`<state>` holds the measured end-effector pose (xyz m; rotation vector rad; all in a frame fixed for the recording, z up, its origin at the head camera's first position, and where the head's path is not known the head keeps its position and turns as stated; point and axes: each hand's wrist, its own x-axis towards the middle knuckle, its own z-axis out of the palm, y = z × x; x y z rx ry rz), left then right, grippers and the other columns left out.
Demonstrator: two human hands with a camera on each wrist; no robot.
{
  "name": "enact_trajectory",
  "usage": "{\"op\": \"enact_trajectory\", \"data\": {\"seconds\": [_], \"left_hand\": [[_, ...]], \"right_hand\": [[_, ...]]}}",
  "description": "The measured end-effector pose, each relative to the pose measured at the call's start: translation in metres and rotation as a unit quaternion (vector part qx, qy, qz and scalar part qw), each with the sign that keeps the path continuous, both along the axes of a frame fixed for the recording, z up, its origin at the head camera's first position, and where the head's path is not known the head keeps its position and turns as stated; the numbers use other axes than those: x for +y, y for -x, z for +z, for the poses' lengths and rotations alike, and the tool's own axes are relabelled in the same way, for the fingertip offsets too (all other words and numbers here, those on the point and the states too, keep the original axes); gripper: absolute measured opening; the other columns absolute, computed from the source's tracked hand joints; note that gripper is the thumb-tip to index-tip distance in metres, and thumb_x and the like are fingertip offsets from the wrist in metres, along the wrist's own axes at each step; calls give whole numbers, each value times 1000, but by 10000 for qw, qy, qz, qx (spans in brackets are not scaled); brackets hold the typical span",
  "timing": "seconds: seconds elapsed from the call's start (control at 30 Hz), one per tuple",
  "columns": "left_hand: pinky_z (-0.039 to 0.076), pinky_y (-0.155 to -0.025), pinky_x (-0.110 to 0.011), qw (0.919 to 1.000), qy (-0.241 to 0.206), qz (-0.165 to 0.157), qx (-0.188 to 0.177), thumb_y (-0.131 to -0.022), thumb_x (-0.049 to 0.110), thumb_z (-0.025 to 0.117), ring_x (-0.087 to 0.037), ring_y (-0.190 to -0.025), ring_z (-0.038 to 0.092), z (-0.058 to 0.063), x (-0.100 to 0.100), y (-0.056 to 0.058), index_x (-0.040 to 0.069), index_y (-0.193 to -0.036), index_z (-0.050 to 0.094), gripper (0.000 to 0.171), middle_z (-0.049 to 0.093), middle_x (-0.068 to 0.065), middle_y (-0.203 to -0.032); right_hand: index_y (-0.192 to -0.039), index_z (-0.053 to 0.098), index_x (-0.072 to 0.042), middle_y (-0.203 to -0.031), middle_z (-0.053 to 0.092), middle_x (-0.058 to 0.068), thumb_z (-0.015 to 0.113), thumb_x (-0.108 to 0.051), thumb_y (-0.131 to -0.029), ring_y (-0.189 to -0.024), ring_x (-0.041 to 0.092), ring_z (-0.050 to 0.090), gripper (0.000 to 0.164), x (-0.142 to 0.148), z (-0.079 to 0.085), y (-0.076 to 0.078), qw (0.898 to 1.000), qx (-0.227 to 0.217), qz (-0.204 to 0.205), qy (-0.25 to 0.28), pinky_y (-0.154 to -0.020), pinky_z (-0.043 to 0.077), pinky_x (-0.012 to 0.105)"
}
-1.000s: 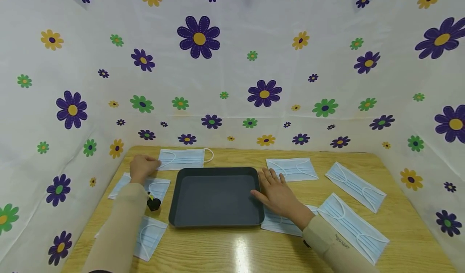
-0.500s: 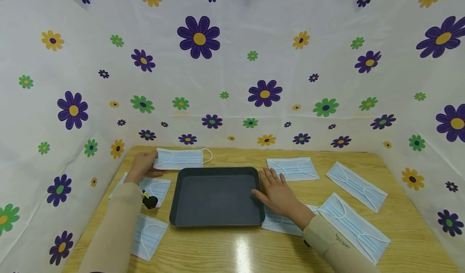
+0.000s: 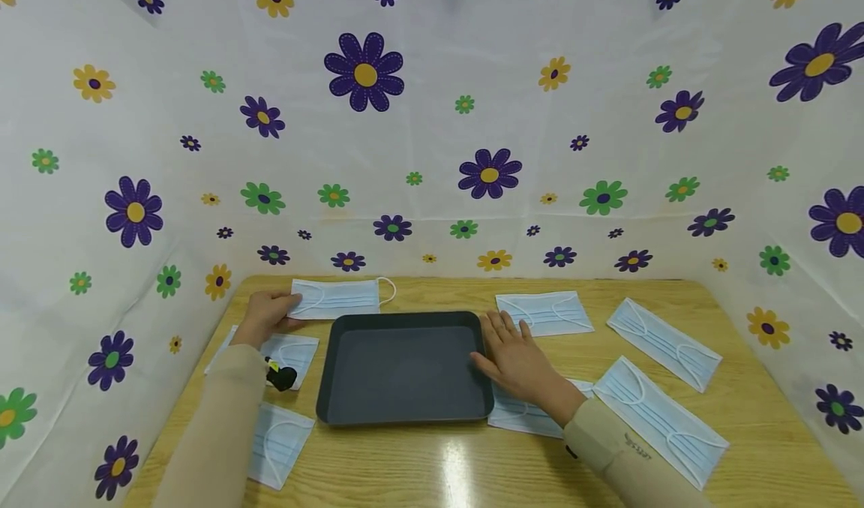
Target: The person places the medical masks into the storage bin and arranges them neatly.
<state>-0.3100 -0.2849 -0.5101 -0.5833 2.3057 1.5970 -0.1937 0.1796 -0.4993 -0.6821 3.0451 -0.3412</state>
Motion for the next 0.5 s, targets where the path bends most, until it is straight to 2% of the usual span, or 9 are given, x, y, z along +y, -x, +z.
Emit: {"op": "enact_trajectory", "data": {"seconds": [0.13, 0.23, 0.37, 0.5], "left_hand": [[56, -72, -19, 9995, -315, 40, 71, -102, 27, 57, -5, -81, 61, 0, -2, -2, -1, -152, 35, 62, 41, -21, -145], [57, -75, -19, 9969, -753, 211, 128, -102, 22, 56, -3, -80, 66, 1, -3, -5, -2, -152, 33, 60, 38, -22, -148], [57, -77, -19, 9927, -1123, 427, 128, -102, 20, 58, -2, -80, 67, 2, -4, -7, -2, -152, 34, 60, 43, -18, -141], [57, -78, -20, 9906, -1257, 533, 99, -101, 19, 58, -3, -81, 68, 1, -7, -8, 0, -153, 35, 59, 46, -14, -134]], "right_hand": [[-156, 24, 1, -162, 23, 22, 42, -50, -104, -148, 43, 24, 75, -1, 1, -1, 10000, 16, 51, -35, -114, 22, 67], [-156, 24, 1, -162, 23, 21, 42, -49, -105, -148, 43, 24, 74, -2, 1, -1, 9999, 21, 92, -41, -114, 23, 67], [-156, 24, 2, -162, 23, 22, 43, -46, -105, -148, 44, 24, 73, -3, 2, -1, 9999, 0, 108, 15, -113, 24, 68], [-156, 22, 2, -162, 21, 23, 42, -49, -105, -148, 44, 22, 75, -8, 4, -2, 9998, -154, 2, 137, -113, 23, 69]]}}
